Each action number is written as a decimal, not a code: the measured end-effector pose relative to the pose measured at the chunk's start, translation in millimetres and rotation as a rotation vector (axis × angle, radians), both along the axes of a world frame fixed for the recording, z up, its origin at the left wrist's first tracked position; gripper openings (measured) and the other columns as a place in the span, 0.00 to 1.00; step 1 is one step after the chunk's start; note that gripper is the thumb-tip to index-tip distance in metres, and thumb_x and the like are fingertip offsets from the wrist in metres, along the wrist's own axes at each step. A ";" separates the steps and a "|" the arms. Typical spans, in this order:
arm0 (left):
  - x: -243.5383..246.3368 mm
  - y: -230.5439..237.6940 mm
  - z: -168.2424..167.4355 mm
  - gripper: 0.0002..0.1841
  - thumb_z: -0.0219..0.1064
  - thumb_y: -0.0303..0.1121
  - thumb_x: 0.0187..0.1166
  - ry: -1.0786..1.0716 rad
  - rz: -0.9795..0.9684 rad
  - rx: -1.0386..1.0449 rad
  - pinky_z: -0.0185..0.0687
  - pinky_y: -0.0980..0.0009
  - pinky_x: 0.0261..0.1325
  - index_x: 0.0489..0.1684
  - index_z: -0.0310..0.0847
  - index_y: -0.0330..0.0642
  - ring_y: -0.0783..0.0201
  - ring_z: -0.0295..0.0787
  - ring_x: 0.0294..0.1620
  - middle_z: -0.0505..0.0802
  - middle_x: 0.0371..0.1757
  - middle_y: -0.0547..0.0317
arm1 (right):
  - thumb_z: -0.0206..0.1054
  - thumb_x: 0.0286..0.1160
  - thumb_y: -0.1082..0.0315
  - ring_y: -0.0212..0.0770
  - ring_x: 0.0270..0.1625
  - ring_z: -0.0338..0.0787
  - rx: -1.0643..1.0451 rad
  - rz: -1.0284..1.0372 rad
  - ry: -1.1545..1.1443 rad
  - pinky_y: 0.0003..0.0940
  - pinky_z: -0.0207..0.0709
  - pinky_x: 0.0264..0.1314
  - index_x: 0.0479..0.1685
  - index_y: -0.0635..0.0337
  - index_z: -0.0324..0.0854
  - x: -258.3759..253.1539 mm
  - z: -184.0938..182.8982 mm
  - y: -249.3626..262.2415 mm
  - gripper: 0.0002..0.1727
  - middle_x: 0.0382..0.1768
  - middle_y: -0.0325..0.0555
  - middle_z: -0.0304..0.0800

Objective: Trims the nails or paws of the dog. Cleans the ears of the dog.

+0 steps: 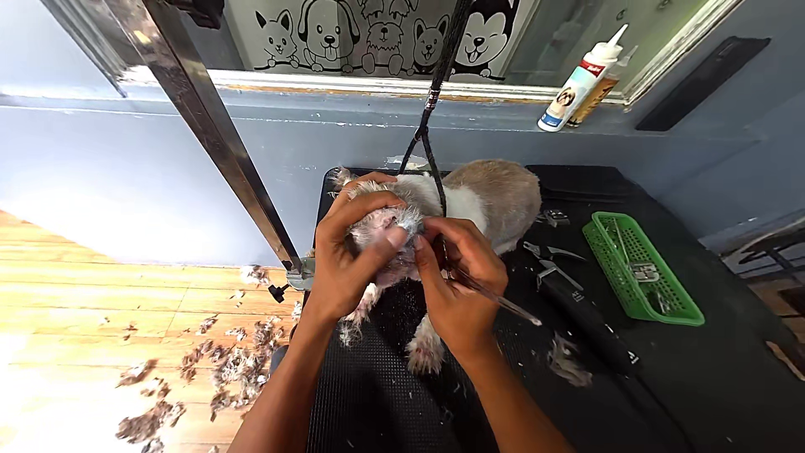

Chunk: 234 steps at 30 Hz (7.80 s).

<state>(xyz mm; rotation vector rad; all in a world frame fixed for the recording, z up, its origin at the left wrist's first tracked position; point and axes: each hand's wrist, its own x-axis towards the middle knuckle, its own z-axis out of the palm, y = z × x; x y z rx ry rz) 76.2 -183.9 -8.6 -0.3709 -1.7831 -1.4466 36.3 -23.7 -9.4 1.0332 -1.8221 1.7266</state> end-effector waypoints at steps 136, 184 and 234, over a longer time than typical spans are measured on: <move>14.1 34.0 37.1 0.26 0.85 0.36 0.51 -0.249 0.136 -0.150 0.83 0.63 0.73 0.52 0.87 0.42 0.60 0.84 0.70 0.89 0.64 0.54 | 0.78 0.68 0.75 0.25 0.29 0.80 -0.084 0.094 -0.034 0.16 0.74 0.25 0.47 0.66 0.92 5.1 26.6 32.0 0.10 0.40 0.42 0.89; 9.2 31.4 39.2 0.23 0.78 0.31 0.58 -0.280 0.116 -0.128 0.86 0.63 0.68 0.57 0.85 0.40 0.61 0.86 0.67 0.90 0.64 0.54 | 0.70 0.78 0.70 0.26 0.27 0.82 0.136 0.130 -0.083 0.20 0.78 0.28 0.53 0.63 0.88 -27.7 49.4 48.0 0.09 0.37 0.39 0.91; 22.2 30.2 27.6 0.21 0.77 0.28 0.55 -0.437 0.083 0.001 0.93 0.65 0.54 0.52 0.89 0.42 0.64 0.92 0.55 0.93 0.56 0.58 | 0.61 0.85 0.73 0.35 0.46 0.93 0.415 0.425 0.563 0.31 0.87 0.51 0.50 0.63 0.93 -80.5 81.7 40.5 0.12 0.44 0.47 0.96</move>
